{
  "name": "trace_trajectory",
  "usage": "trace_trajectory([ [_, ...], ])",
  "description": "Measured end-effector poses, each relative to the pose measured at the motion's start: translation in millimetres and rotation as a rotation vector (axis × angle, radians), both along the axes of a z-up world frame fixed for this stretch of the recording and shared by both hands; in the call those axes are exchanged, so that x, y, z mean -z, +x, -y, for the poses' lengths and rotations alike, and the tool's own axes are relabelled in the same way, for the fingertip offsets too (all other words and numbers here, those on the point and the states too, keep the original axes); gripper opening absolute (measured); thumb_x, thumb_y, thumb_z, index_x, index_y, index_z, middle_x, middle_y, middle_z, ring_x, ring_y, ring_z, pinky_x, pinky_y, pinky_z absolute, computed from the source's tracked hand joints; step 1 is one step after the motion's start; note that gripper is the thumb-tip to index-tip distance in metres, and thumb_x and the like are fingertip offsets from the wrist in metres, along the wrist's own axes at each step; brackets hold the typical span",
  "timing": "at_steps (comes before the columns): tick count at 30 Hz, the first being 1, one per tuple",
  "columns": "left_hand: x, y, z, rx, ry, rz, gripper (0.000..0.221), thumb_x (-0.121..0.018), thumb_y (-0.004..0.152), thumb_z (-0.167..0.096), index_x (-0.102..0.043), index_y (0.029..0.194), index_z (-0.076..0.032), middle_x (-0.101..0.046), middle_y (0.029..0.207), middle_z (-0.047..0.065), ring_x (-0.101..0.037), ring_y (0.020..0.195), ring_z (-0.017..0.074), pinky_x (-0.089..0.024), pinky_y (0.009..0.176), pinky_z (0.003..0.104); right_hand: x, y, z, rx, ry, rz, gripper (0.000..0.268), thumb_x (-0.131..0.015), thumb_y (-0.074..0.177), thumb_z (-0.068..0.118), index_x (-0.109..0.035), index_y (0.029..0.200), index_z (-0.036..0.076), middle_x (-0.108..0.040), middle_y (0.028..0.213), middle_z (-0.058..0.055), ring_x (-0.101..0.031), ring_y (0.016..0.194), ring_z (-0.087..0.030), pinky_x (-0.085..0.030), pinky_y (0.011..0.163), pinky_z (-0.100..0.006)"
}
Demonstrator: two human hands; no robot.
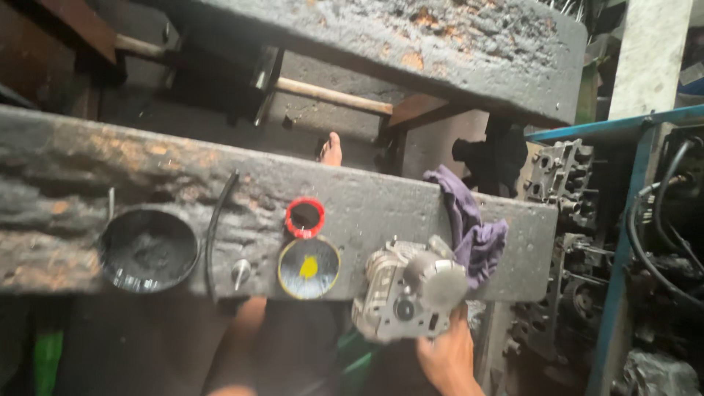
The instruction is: The person applies a substance from small containers to an engine cylinder head by hand and using a small brush. They handle the engine part and use a cloth to wipe its surfaces.
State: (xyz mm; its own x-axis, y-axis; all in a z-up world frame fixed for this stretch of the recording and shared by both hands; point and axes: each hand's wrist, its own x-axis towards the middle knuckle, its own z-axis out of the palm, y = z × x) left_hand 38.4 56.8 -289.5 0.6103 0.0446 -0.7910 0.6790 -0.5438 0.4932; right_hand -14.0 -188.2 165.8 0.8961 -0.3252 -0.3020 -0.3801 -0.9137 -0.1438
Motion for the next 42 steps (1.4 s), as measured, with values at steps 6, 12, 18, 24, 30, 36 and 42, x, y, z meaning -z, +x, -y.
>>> trace_trajectory([
  [6, 9.9, 38.2, 25.8, -0.001, -0.012, -0.009, 0.031, -0.063, 0.092, -0.039, -0.067, 0.106, -0.012, -0.073, 0.096, 0.019, -0.069, 0.092, 0.0422, -0.054, 0.080, 0.052, 9.5, 11.0, 7.6, 0.059, 0.022, -0.015, 0.089, -0.075, 0.066, 0.022, -0.038, 0.143, 0.000, -0.054, 0.132, -0.030, -0.058, 0.114, -0.049, -0.049, 0.094, -0.052],
  [12, 4.0, 49.3, 22.1, 0.012, 0.004, -0.038, 0.031, -0.065, 0.091, -0.038, -0.067, 0.104, -0.011, -0.073, 0.095, 0.018, -0.070, 0.090, 0.0406, -0.055, 0.079, 0.051, 11.9, 19.3, 2.6, 0.103, -0.022, -0.123, 0.090, -0.075, 0.066, 0.027, -0.038, 0.143, -0.001, -0.052, 0.133, -0.031, -0.059, 0.113, -0.049, -0.050, 0.093, -0.052],
  [18, 18.7, 50.5, 26.1, -0.009, 0.017, -0.045, 0.030, -0.067, 0.089, -0.037, -0.067, 0.103, -0.010, -0.074, 0.093, 0.017, -0.071, 0.088, 0.0390, -0.055, 0.078, 0.050, 15.0, 21.3, 8.9, 0.104, -0.033, -0.156, 0.091, -0.076, 0.066, 0.032, -0.039, 0.143, -0.002, -0.051, 0.134, -0.032, -0.060, 0.111, -0.049, -0.051, 0.092, -0.052],
  [24, 40.9, 22.3, 37.5, -0.047, 0.015, -0.078, 0.030, -0.069, 0.088, -0.036, -0.067, 0.101, -0.009, -0.074, 0.091, 0.016, -0.072, 0.086, 0.0374, -0.056, 0.077, 0.049, 16.0, 17.5, 19.5, 0.098, -0.050, -0.195, 0.093, -0.076, 0.067, 0.037, -0.039, 0.142, -0.002, -0.050, 0.136, -0.033, -0.061, 0.109, -0.050, -0.051, 0.091, -0.052],
  [30, 42.6, 8.5, 44.3, -0.086, 0.007, -0.079, 0.030, -0.071, 0.087, -0.035, -0.066, 0.100, -0.009, -0.075, 0.089, 0.016, -0.073, 0.084, 0.0358, -0.057, 0.077, 0.049, 24.0, 17.6, 28.3, 0.108, -0.066, -0.200, 0.095, -0.077, 0.067, 0.041, -0.039, 0.142, -0.003, -0.049, 0.137, -0.033, -0.062, 0.108, -0.050, -0.052, 0.091, -0.053],
  [36, 8.2, -34.4, 46.0, -0.139, -0.014, -0.104, 0.030, -0.073, 0.086, -0.034, -0.066, 0.098, -0.008, -0.075, 0.087, 0.015, -0.074, 0.082, 0.0342, -0.058, 0.076, 0.048, 31.4, 8.3, 29.6, 0.114, -0.090, -0.218, 0.097, -0.078, 0.068, 0.046, -0.039, 0.142, -0.004, -0.048, 0.138, -0.034, -0.063, 0.106, -0.050, -0.053, 0.090, -0.053],
  [42, -42.8, -50.5, 10.9, -0.229, 0.023, -0.057, 0.030, -0.075, 0.084, -0.033, -0.066, 0.096, -0.007, -0.075, 0.085, 0.014, -0.075, 0.080, 0.0326, -0.059, 0.075, 0.047, 33.4, 8.5, 16.3, 0.082, -0.115, -0.170, 0.100, -0.078, 0.068, 0.051, -0.039, 0.142, -0.005, -0.047, 0.140, -0.035, -0.064, 0.105, -0.051, -0.054, 0.089, -0.053],
])
